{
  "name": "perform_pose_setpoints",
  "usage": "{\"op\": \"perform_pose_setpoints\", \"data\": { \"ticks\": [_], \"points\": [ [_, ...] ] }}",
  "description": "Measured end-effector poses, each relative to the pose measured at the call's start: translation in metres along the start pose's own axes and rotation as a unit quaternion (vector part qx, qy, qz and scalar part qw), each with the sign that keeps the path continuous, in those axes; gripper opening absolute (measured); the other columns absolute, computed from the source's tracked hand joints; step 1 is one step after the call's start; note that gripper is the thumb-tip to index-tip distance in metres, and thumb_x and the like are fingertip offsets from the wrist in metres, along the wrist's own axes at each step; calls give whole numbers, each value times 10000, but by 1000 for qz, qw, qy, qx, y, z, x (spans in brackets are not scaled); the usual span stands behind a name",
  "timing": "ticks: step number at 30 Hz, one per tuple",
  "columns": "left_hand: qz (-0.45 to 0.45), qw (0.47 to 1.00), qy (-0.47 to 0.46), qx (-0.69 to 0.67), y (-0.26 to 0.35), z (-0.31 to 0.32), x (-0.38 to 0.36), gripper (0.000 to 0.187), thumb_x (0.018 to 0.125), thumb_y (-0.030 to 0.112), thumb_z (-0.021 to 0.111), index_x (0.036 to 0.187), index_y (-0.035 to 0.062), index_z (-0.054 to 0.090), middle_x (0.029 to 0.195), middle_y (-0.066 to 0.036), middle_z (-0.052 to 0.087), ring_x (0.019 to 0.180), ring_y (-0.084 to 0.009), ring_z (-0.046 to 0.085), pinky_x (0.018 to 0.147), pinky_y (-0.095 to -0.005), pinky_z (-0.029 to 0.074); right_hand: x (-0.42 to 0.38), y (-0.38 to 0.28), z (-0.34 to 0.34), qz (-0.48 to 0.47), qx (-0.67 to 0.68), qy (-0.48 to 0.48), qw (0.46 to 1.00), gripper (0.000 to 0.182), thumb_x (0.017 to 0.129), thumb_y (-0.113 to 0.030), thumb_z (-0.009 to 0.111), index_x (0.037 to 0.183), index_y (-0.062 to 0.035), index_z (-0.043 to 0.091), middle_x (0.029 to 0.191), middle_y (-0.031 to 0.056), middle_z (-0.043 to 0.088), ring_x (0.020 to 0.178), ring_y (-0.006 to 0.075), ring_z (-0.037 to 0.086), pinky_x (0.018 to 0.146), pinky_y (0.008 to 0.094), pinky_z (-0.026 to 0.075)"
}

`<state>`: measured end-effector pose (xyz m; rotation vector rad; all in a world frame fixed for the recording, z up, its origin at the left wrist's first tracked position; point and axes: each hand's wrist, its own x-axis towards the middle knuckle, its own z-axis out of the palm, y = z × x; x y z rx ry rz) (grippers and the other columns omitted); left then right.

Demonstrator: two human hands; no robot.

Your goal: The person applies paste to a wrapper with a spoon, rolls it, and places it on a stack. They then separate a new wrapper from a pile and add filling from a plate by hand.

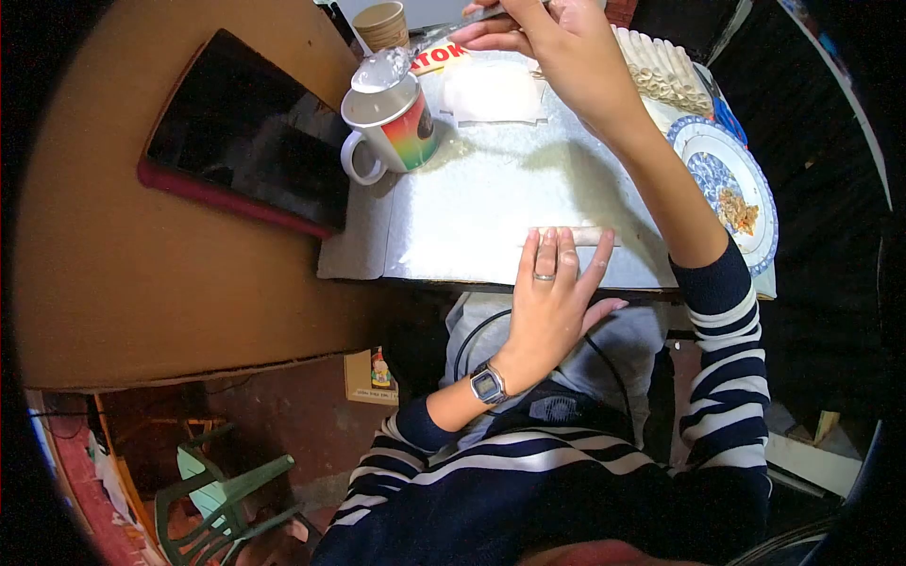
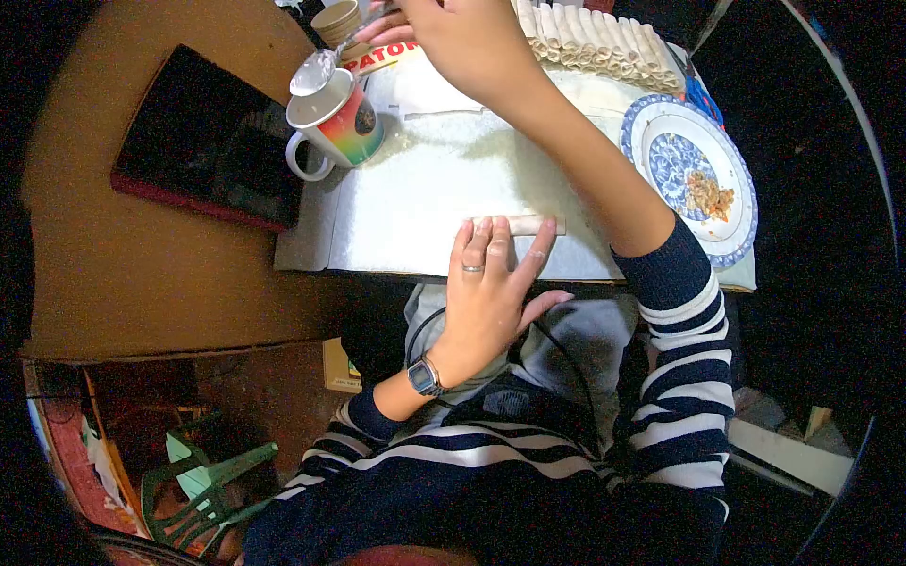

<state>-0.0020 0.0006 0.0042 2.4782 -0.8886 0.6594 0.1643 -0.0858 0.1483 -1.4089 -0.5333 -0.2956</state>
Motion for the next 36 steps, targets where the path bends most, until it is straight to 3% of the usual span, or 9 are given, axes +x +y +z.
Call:
{"op": "perform_pose_setpoints", "data": {
  "ticks": [4,7,11,14,18,27,36],
  "points": [
    [1,1000,-2,1,0,0,0,752,797,535,684,1441,194,499,1238,-272,511,1175,-410,443,1092,-556,340,-7,18,-19,68,100,46,992,285,1049,-191,477,1061,80,565,937,150,640,848,201,693,733,294,595],
    [4,1000,1,4,0,0,0,761,787,538,690,1441,197,499,1236,-269,511,1167,-409,446,1090,-558,343,-41,-5,-46,32,-51,40,997,449,1050,-333,464,1140,94,571,1017,214,687,934,231,718,853,276,572],
    [-2,1000,-5,-2,0,0,1,779,765,539,707,1441,214,500,1229,-264,512,1166,-403,444,1085,-561,346,-102,-29,-64,80,-50,105,990,408,1056,-314,458,1126,79,545,1079,215,641,931,270,714,806,294,580],
    [-8,1000,-13,-3,1,-1,1,788,746,535,726,1438,227,505,1223,-256,512,1173,-397,436,1083,-561,347,-146,-32,-70,124,-46,177,975,365,1066,-275,442,1090,73,548,1051,199,640,871,240,711,761,287,575],
    [-10,1000,-18,-1,0,1,0,783,739,530,737,1429,235,516,1225,-246,500,1190,-392,413,1080,-562,346,-178,-23,-79,130,-29,197,971,346,1073,-260,419,1059,64,542,1048,192,633,855,227,702,756,293,572],
    [-15,999,-34,-1,2,-1,0,780,745,534,736,1431,234,516,1257,-246,454,1192,-396,398,1084,-563,332,-190,-15,-80,35,-80,102,991,306,1054,-239,464,1046,54,550,1057,220,616,897,268,684,812,356,569],
    [-12,999,-46,5,2,-1,-1,781,744,533,740,1428,230,519,1286,-246,414,1203,-397,365,1084,-568,328,-183,-9,-71,39,-31,67,997,277,1049,-204,469,1033,56,563,1062,229,620,884,258,686,814,350,568]
  ]
}}
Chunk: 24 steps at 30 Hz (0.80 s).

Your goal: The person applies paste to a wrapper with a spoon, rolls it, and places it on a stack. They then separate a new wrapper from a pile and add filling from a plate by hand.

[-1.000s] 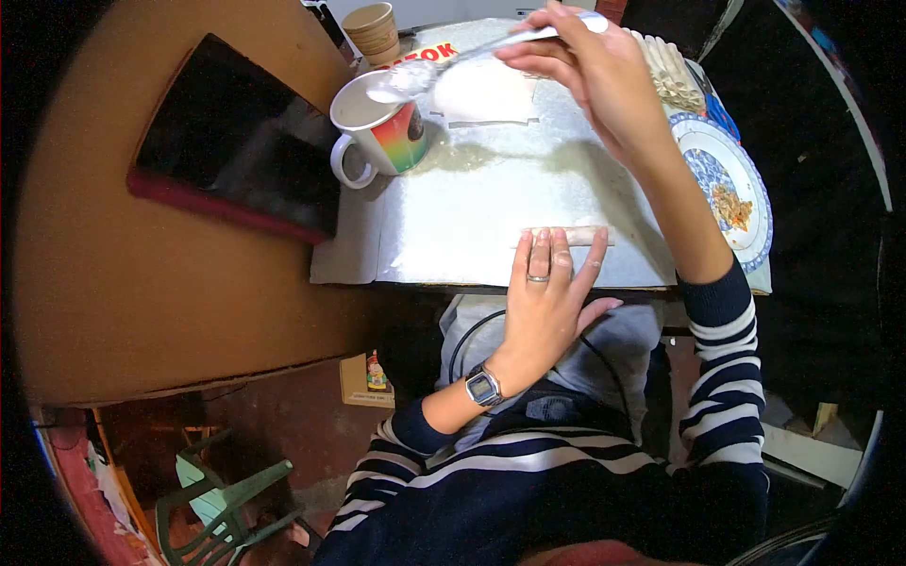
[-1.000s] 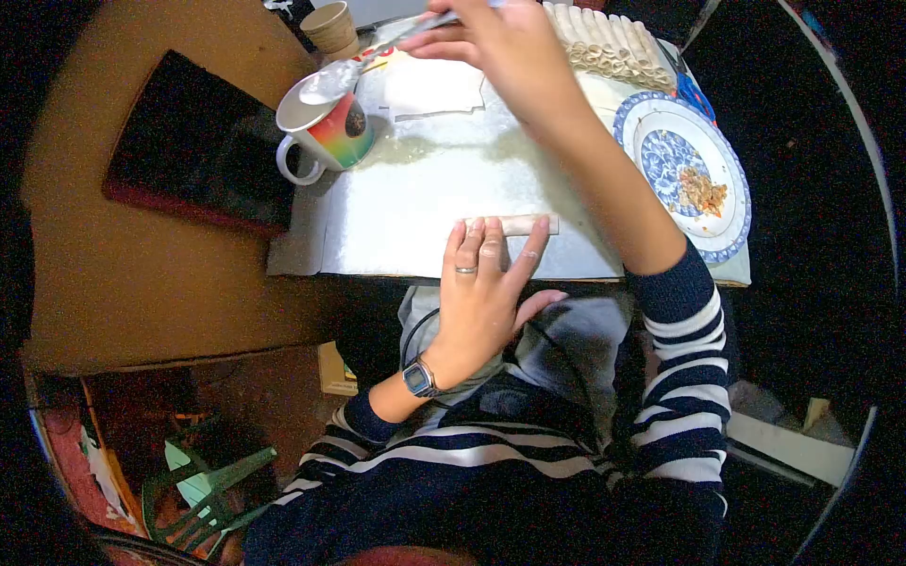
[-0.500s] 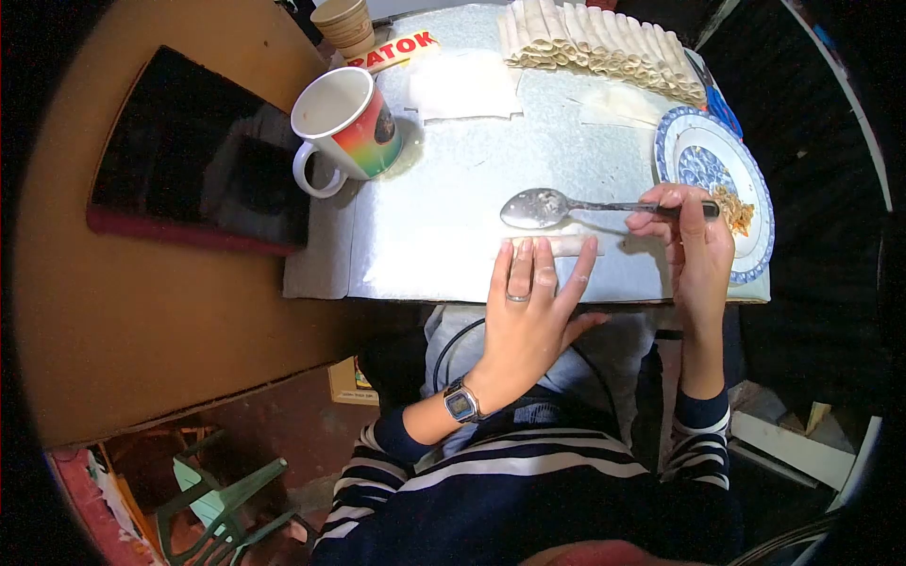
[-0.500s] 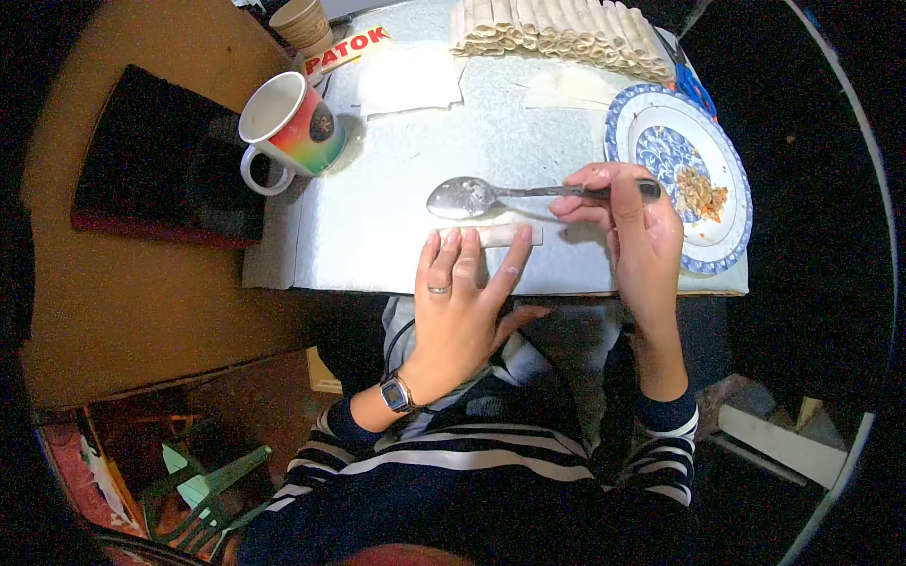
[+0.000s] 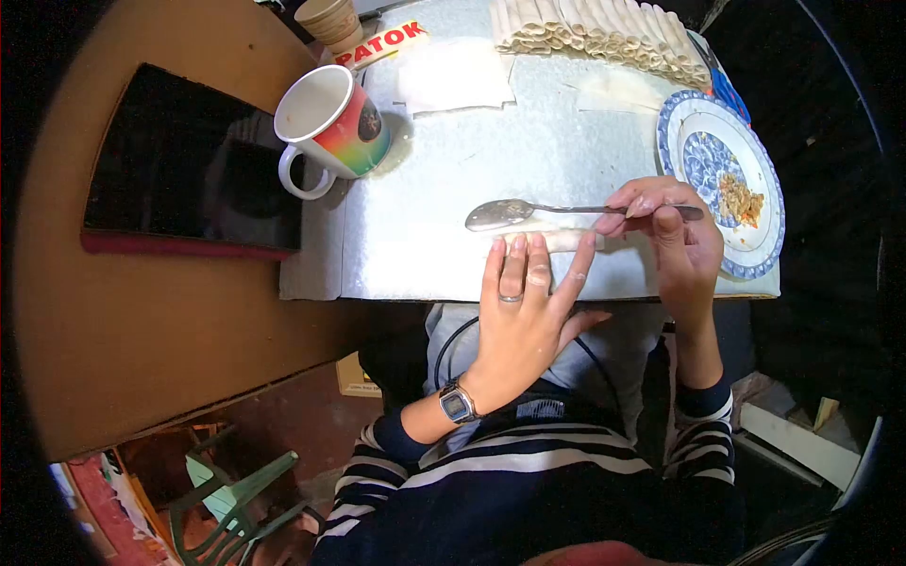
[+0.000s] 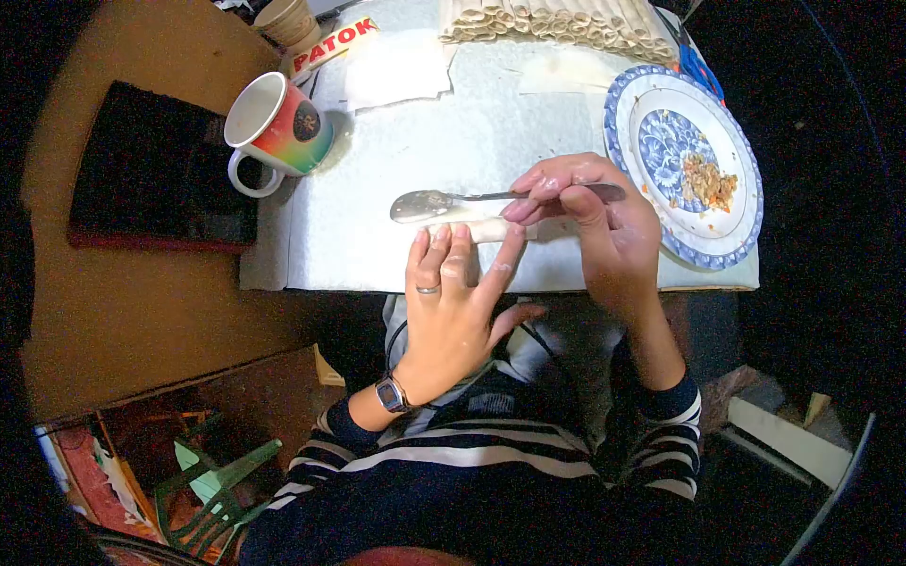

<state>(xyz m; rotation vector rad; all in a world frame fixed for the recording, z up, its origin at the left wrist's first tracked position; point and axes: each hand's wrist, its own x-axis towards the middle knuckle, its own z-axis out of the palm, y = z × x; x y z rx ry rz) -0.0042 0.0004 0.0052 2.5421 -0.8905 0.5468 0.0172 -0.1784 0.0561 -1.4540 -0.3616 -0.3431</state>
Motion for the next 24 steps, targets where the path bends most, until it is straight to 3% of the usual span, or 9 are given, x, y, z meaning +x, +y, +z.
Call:
{"op": "perform_pose_setpoints", "data": {
  "ticks": [13,19,24],
  "points": [
    [0,1000,-5,6,0,-2,0,781,743,546,738,1431,251,516,1280,-240,416,1201,-386,360,1086,-565,331,-40,-11,-56,-33,-95,97,990,247,1045,-202,484,1011,32,553,1018,228,615,806,256,662,719,370,571],
    [0,1000,-2,12,0,-2,0,762,756,556,724,1426,253,522,1264,-241,433,1203,-387,364,1085,-566,330,-26,3,-27,-12,-48,86,995,281,1041,-233,497,1014,38,567,1026,236,623,827,252,675,715,352,573],
    [12,999,19,25,0,-2,0,806,754,538,725,1448,200,494,1204,-242,493,1192,-395,415,1091,-555,349,-13,1,1,-43,-122,22,991,295,1033,-247,504,952,16,610,897,140,695,934,285,664,864,381,519]
  ]
}}
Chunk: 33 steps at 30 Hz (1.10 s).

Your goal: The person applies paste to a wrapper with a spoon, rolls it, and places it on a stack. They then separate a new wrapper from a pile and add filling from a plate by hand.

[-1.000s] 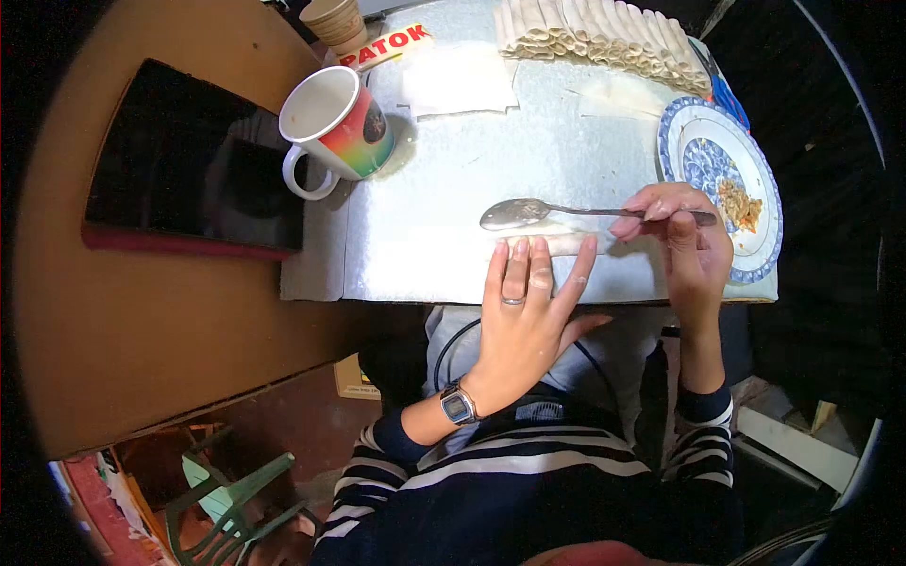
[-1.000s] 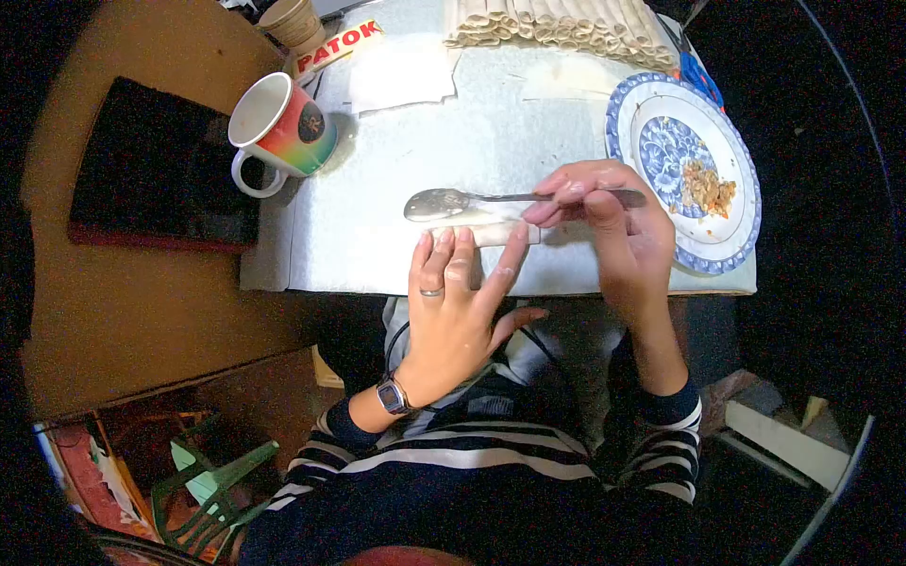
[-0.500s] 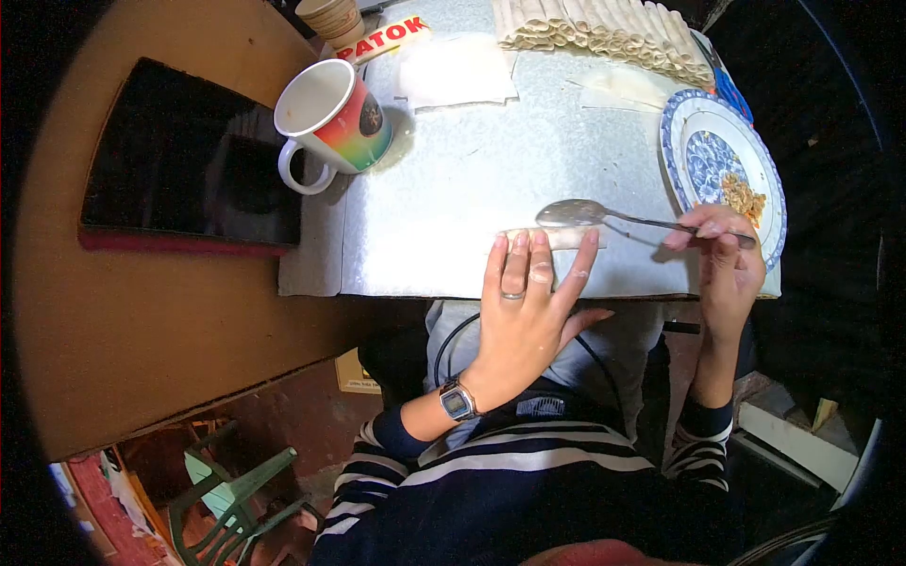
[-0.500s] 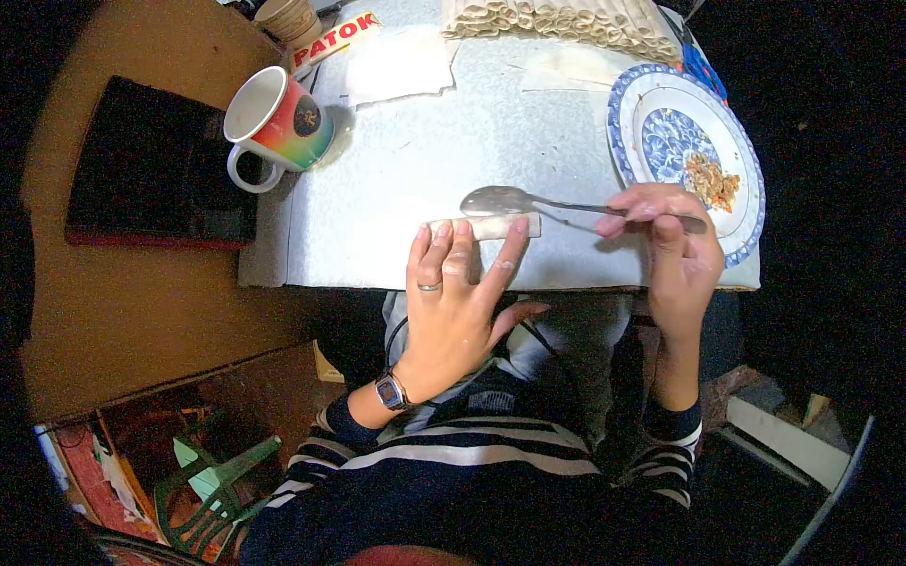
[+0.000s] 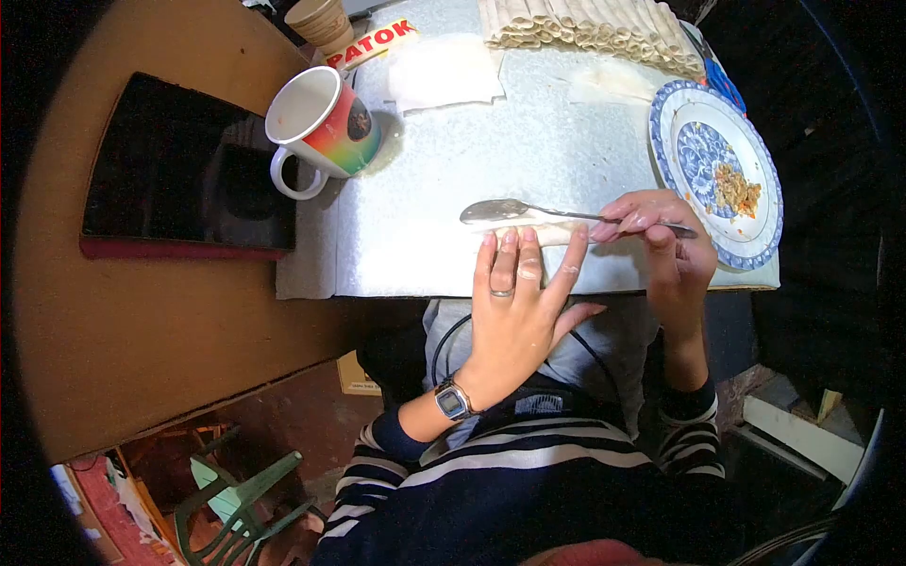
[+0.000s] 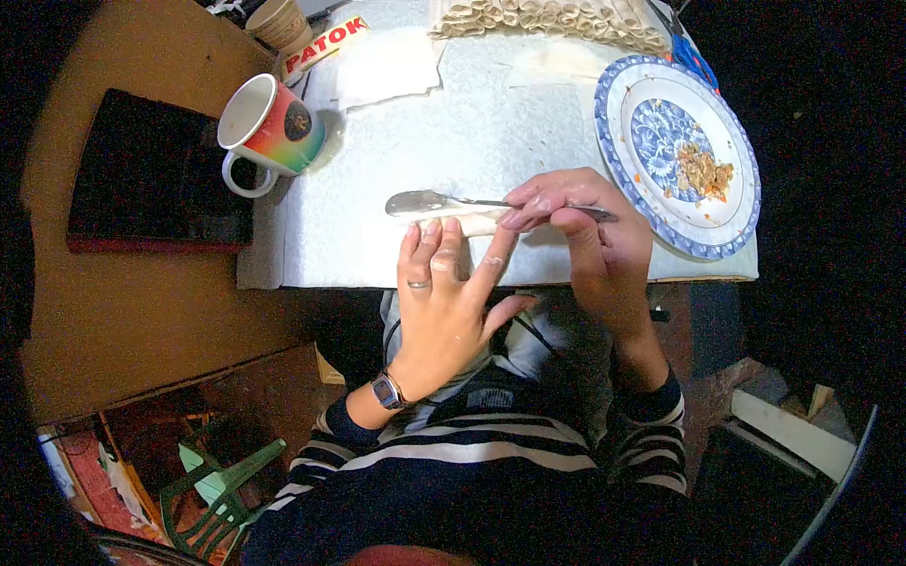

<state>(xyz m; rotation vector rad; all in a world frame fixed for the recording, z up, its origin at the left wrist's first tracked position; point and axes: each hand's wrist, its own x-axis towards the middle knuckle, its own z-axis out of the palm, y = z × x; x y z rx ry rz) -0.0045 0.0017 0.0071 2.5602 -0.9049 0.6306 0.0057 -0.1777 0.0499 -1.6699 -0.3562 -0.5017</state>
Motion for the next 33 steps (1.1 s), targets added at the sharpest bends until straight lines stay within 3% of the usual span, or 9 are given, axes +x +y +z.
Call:
{"op": "perform_pose_setpoints", "data": {
  "ticks": [3,10,13,20,23,26,29,33],
  "points": [
    [-3,1000,-12,4,-1,0,0,786,757,549,719,1439,220,506,1229,-243,475,1199,-393,396,1091,-560,342,-2,-6,-9,-50,-79,0,996,279,1034,-235,501,950,9,608,895,133,702,918,283,664,853,395,516],
    [-9,1000,-25,3,0,0,1,742,770,570,703,1422,262,529,1257,-240,445,1213,-387,356,1091,-564,328,-22,-23,-44,-7,-64,92,994,290,1034,-242,506,954,30,565,980,231,630,792,227,660,754,337,545],
    [-8,1000,-25,4,0,-1,1,736,774,568,703,1420,261,531,1258,-238,443,1222,-387,351,1092,-563,329,-21,-38,-37,-9,-98,104,990,294,1032,-259,510,951,17,577,942,204,656,793,241,662,759,351,542],
    [-5,1000,-14,9,0,2,-1,727,775,572,703,1409,253,543,1271,-231,431,1229,-391,355,1093,-563,334,3,-25,0,-104,-88,0,991,298,1030,-268,501,957,0,608,901,151,706,853,268,673,816,362,513],
    [-6,1000,-13,8,0,2,-1,731,767,564,711,1406,252,545,1272,-229,430,1219,-388,358,1090,-562,338,5,-26,-3,-75,-129,-20,989,283,1035,-249,492,970,8,592,908,177,690,830,272,674,776,365,535],
    [-6,1000,-12,6,0,1,0,736,759,561,713,1405,250,546,1270,-229,431,1200,-385,368,1087,-562,341,-11,-7,-19,-14,9,61,998,272,1045,-230,477,993,21,569,955,209,661,818,266,671,742,364,558],
    [-5,1000,-10,2,0,1,0,747,754,566,711,1410,252,542,1264,-230,433,1184,-382,376,1086,-562,342,-19,-12,-37,49,-24,130,990,265,1056,-211,455,1012,33,548,1002,229,633,818,254,667,727,352,571],
    [-5,1000,-18,6,0,0,0,756,753,569,710,1419,257,534,1262,-228,433,1193,-380,371,1086,-559,342,-17,-11,-44,60,3,193,979,286,1066,-209,429,1063,50,550,1033,219,637,815,233,676,719,328,572]
  ]
}}
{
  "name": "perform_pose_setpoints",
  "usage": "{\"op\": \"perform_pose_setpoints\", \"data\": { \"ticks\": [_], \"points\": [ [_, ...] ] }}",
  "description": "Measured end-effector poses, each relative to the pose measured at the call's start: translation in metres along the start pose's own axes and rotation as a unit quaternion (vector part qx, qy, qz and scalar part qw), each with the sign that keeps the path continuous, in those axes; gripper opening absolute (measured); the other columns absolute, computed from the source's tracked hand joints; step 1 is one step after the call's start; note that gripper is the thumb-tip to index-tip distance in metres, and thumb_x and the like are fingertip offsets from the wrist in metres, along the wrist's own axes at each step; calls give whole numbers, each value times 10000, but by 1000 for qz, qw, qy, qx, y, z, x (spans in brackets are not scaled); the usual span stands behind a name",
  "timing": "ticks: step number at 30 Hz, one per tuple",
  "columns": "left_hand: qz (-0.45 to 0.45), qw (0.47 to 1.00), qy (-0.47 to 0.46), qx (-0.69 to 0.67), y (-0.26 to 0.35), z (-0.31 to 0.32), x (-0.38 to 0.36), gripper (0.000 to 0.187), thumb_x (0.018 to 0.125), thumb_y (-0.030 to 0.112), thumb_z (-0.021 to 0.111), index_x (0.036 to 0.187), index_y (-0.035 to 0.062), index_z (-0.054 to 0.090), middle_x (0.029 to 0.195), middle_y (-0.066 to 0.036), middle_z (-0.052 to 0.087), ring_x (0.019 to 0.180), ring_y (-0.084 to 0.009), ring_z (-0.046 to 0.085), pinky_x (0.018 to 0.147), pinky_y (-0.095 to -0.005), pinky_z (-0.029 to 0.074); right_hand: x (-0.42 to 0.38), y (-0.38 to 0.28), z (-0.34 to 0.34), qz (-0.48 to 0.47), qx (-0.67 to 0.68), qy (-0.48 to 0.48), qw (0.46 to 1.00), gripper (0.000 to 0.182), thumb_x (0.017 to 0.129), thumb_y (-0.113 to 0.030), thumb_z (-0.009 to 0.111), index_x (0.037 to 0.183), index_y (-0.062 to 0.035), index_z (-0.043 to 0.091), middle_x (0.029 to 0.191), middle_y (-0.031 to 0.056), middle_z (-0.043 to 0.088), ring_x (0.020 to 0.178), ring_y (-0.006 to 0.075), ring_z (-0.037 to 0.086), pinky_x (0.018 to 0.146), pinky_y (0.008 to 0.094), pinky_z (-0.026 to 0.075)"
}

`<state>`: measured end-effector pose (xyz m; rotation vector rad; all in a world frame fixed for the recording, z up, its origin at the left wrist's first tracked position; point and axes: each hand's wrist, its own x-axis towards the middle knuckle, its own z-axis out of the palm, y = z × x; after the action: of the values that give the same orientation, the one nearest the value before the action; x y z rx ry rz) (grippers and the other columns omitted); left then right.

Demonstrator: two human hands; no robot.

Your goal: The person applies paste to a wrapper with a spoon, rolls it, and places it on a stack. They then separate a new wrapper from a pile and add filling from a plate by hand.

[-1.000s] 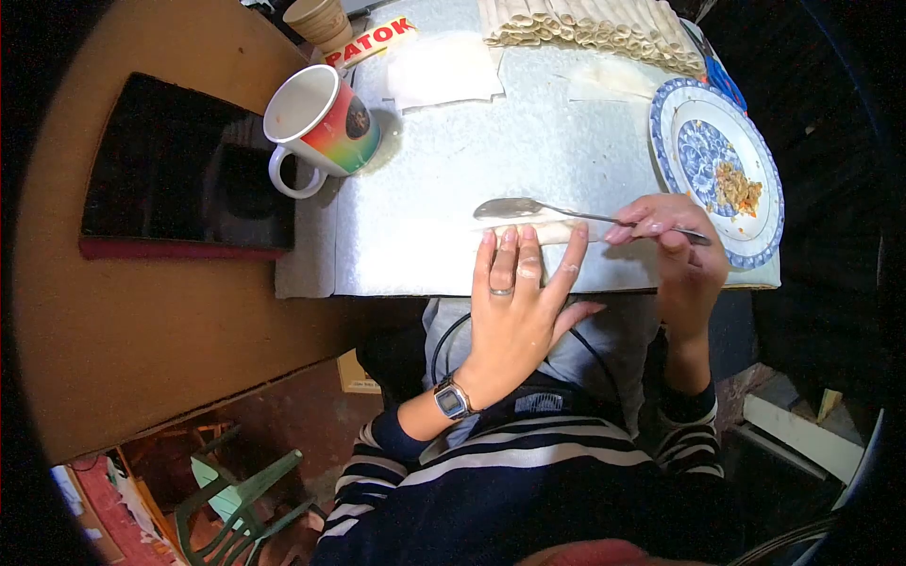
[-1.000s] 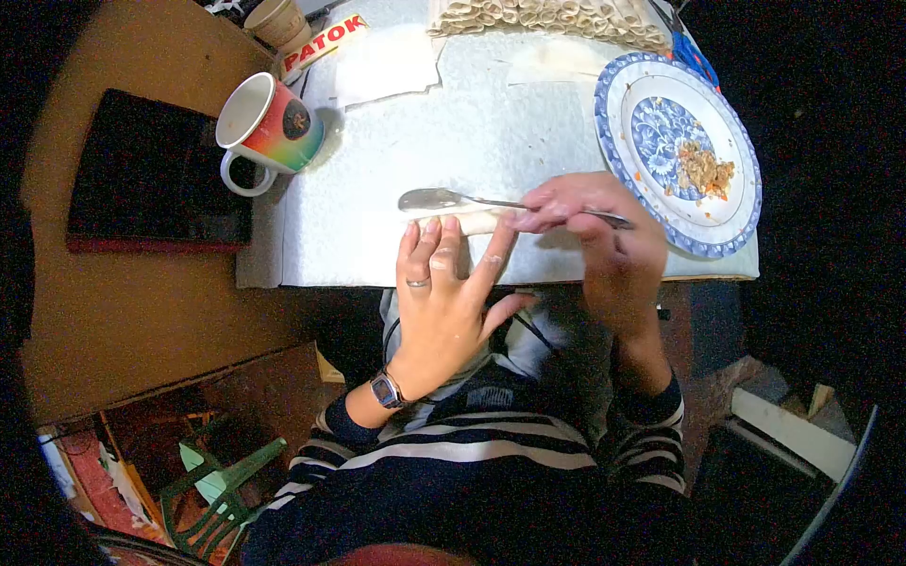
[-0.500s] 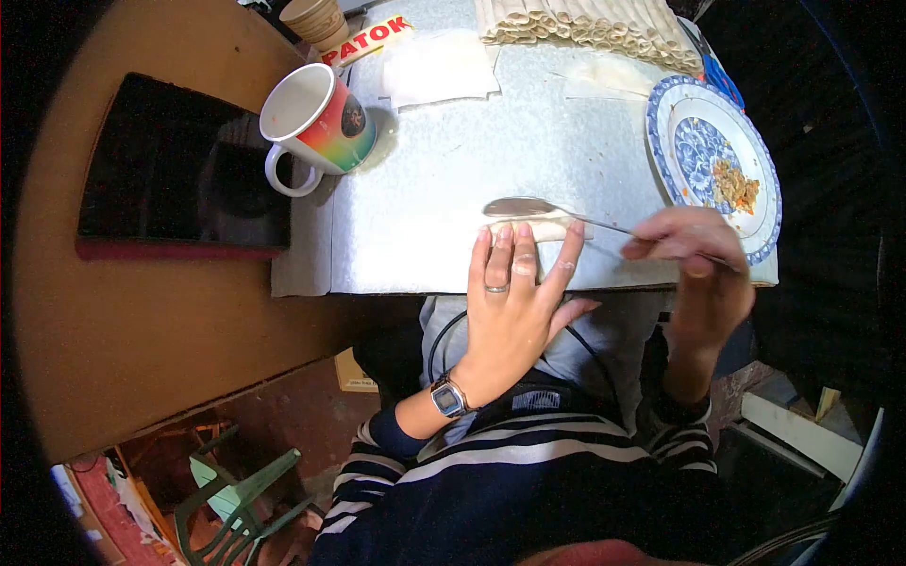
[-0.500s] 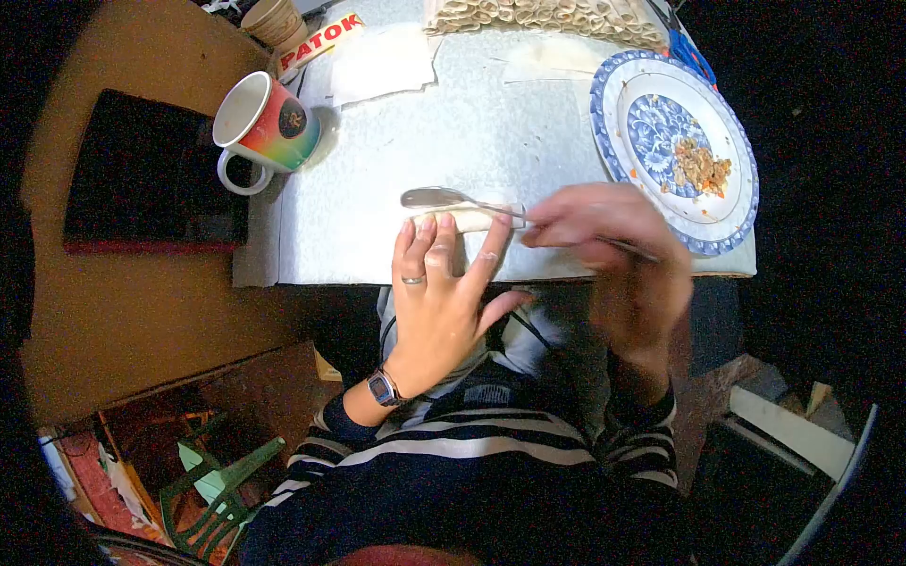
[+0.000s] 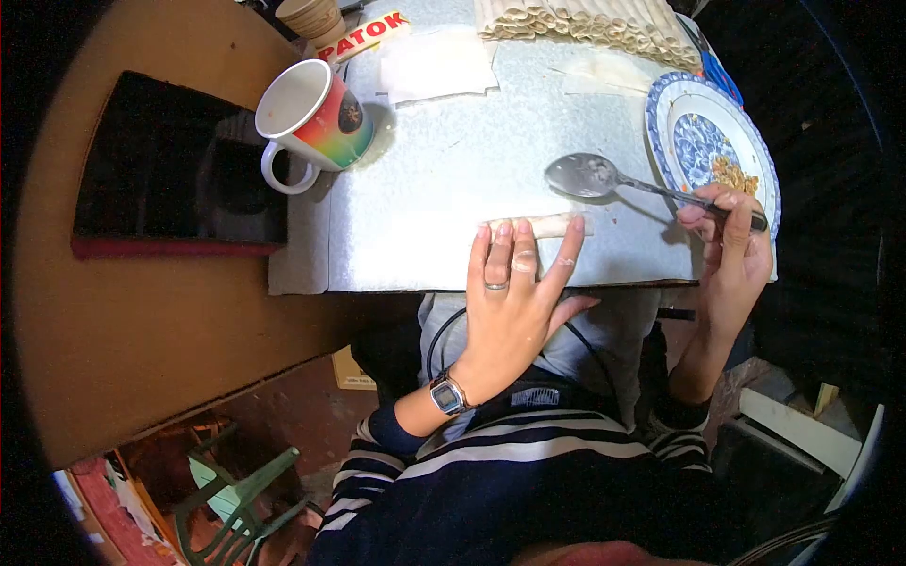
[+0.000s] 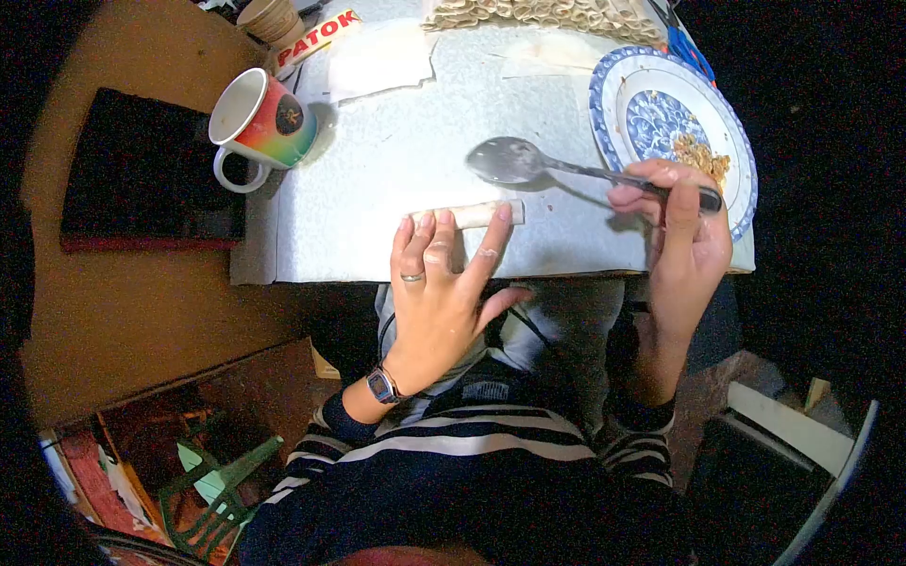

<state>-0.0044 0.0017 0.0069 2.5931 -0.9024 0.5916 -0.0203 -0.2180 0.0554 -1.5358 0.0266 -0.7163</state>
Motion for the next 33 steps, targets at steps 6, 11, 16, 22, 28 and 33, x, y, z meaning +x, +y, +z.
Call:
{"op": "perform_pose_setpoints", "data": {
  "ticks": [6,11,16,22,28,33],
  "points": [
    [1,1000,-2,3,0,-1,1,753,760,570,702,1426,263,527,1260,-228,436,1202,-379,369,1088,-561,337,3,-4,49,88,26,-73,993,326,1064,-240,446,1056,63,565,1014,183,656,842,209,690,747,303,563],
    [1,1000,1,10,0,-1,1,760,761,578,696,1431,264,521,1260,-226,439,1208,-378,366,1093,-562,330,4,3,58,136,47,-82,986,331,1061,-237,456,1057,74,567,1007,174,665,842,196,693,762,290,558],
    [0,1000,-5,7,0,0,1,769,754,583,699,1433,271,517,1259,-230,437,1206,-376,366,1099,-558,324,11,10,16,120,10,-44,992,328,1059,-236,464,1067,73,572,995,177,666,820,205,697,732,298,569],
    [1,1000,-4,10,0,0,1,772,754,578,703,1437,274,512,1243,-227,440,1201,-376,367,1100,-550,325,14,2,-19,113,-24,16,993,323,1055,-225,475,1088,83,566,1008,203,667,807,219,701,719,309,581],
    [4,1000,-10,16,-1,-2,2,757,767,579,695,1436,272,513,1250,-227,437,1206,-379,362,1104,-550,318,17,10,15,126,-5,-55,990,324,1052,-237,482,1102,75,556,1018,202,673,816,224,706,715,304,580],
    [9,1000,-10,26,-1,-2,1,740,787,587,677,1435,270,513,1249,-228,437,1210,-381,359,1106,-552,315,14,13,68,134,86,-110,981,301,1043,-232,504,1079,63,556,986,189,676,829,214,705,738,288,570]
  ]
}}
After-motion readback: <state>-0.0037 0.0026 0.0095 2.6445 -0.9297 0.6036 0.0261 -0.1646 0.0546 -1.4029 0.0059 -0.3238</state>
